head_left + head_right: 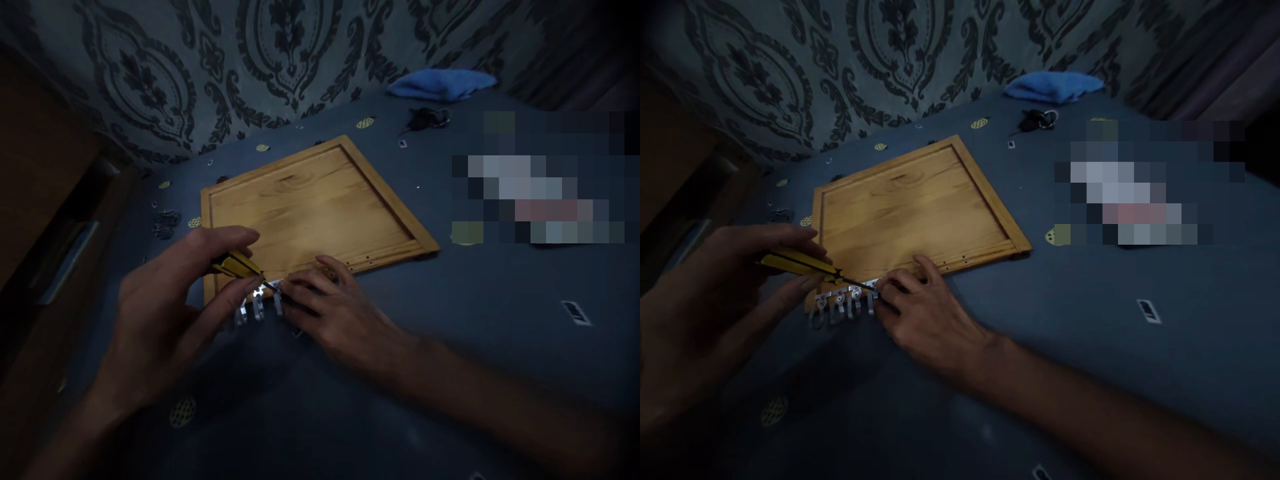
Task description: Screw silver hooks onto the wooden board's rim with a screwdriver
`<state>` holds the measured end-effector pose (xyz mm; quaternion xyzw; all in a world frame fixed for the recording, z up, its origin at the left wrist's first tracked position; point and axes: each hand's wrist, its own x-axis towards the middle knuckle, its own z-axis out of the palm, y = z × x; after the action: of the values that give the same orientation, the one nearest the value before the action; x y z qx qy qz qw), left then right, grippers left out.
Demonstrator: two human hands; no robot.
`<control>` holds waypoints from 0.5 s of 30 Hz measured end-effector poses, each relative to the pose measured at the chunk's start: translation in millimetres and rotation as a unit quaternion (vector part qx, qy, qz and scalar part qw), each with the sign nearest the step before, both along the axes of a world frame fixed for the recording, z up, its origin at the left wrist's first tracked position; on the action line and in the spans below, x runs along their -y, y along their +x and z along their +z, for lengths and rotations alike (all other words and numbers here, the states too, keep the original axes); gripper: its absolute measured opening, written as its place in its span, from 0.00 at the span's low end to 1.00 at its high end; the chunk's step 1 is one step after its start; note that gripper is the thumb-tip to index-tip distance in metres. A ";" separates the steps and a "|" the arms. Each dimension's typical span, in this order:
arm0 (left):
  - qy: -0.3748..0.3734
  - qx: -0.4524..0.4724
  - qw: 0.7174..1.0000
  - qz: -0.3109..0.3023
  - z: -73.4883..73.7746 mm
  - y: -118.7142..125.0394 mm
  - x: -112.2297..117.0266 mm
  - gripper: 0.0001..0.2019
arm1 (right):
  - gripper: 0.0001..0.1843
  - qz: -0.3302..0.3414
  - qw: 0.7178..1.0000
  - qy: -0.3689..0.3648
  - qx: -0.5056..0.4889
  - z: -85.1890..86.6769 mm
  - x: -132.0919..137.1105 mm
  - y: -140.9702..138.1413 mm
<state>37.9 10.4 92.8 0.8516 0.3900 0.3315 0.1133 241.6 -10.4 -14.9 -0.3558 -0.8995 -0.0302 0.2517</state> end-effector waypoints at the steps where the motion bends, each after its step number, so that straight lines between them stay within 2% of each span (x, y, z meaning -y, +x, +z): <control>1: 0.013 -0.002 1.000 -0.009 -0.9 0.4 -0.7 0.15 | 0.10 -0.001 1.000 0.000 0.001 0.1 0.0 -0.1; 4: 0.039 0.000 0.999 -0.025 -3.2 1.3 -2.2 0.16 | 0.09 -0.001 1.000 -0.005 0.006 0.7 0.2 -0.3; 10: 0.016 0.001 1.000 -0.008 -3.1 2.0 1.8 0.17 | 0.10 0.000 1.000 -0.004 -0.001 0.0 0.3 0.1; 15: 0.013 -0.001 1.000 -0.023 -5.4 -0.8 -0.7 0.19 | 0.10 -0.003 1.000 0.006 -0.009 -2.2 -0.4 -0.6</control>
<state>37.1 11.1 87.4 0.8621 0.3656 0.3333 0.1097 241.0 -10.0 -17.0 -0.3574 -0.8959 -0.0327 0.2620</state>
